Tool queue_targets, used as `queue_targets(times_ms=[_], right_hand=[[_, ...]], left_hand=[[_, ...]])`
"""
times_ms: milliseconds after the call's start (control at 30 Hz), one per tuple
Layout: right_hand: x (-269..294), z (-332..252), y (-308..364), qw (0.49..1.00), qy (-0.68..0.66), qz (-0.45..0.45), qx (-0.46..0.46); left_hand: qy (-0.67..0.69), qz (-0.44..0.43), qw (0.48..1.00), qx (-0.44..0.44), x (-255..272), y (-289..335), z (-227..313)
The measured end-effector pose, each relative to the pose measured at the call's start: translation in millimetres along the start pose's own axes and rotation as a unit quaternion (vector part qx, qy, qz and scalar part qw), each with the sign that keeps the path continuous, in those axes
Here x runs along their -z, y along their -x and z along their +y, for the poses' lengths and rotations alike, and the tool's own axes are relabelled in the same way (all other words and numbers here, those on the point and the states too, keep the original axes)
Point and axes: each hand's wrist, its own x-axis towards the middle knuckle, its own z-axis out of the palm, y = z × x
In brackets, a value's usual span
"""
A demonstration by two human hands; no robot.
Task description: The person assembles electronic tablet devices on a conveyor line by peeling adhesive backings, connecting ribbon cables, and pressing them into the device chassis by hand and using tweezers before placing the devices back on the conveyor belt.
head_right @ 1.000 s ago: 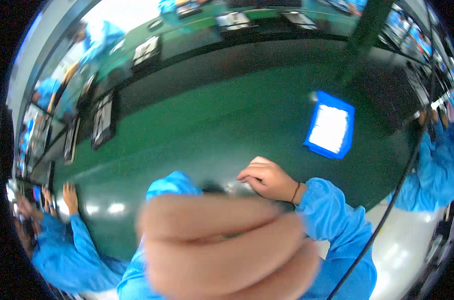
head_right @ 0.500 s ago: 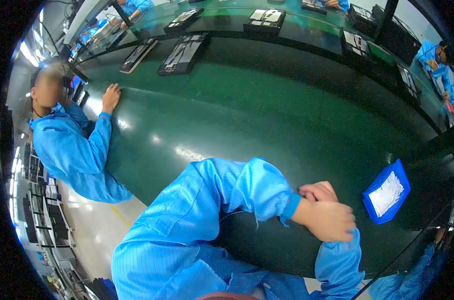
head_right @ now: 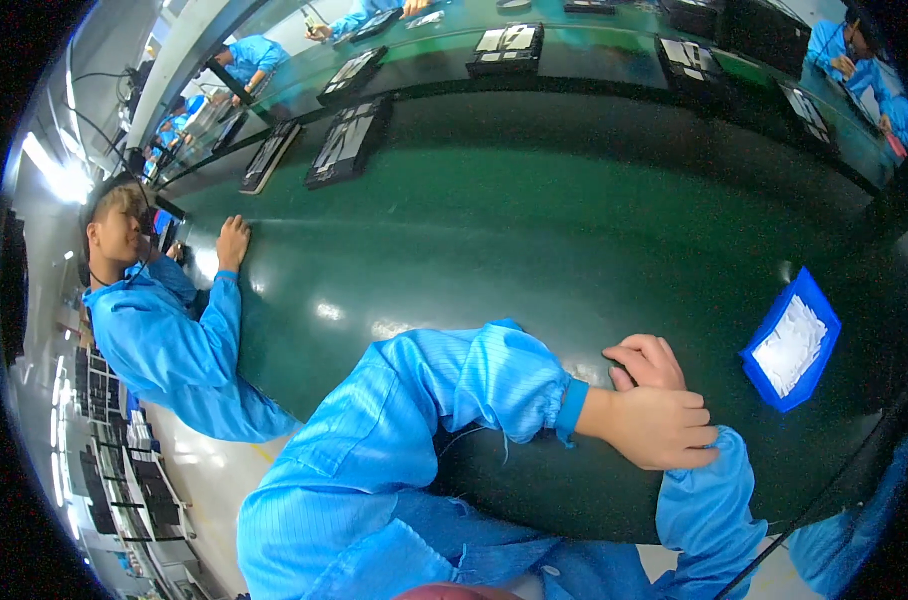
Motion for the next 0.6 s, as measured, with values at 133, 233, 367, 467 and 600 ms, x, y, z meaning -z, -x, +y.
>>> queue_targets(times_ms=[133,233,367,467,600], right_hand=[[0.6,0.4,2.2,0.999,-0.007,-0.005,-0.032],[1.4,2.4,3.6,0.999,-0.018,0.0,-0.031],[2.0,5.9,3.8,1.0,-0.016,0.004,-0.02],[1.6,8.9,3.5,1.0,-0.017,-0.007,-0.023],[1.8,11.9,3.8,1.0,-0.007,-0.004,-0.017]], left_hand=[[0.005,0.001,1.0,-0.002,0.0,-1.5,-0.5],[0.014,-0.01,1.0,-0.002,-0.3,-3.0,-0.7],[0.011,-0.008,1.0,0.006,-1.3,-3.5,-1.3],[0.012,-0.021,1.0,0.003,-3.0,-1.2,-4.1],[0.009,-0.019,1.0,-0.001,-2.4,-1.4,-5.7]])
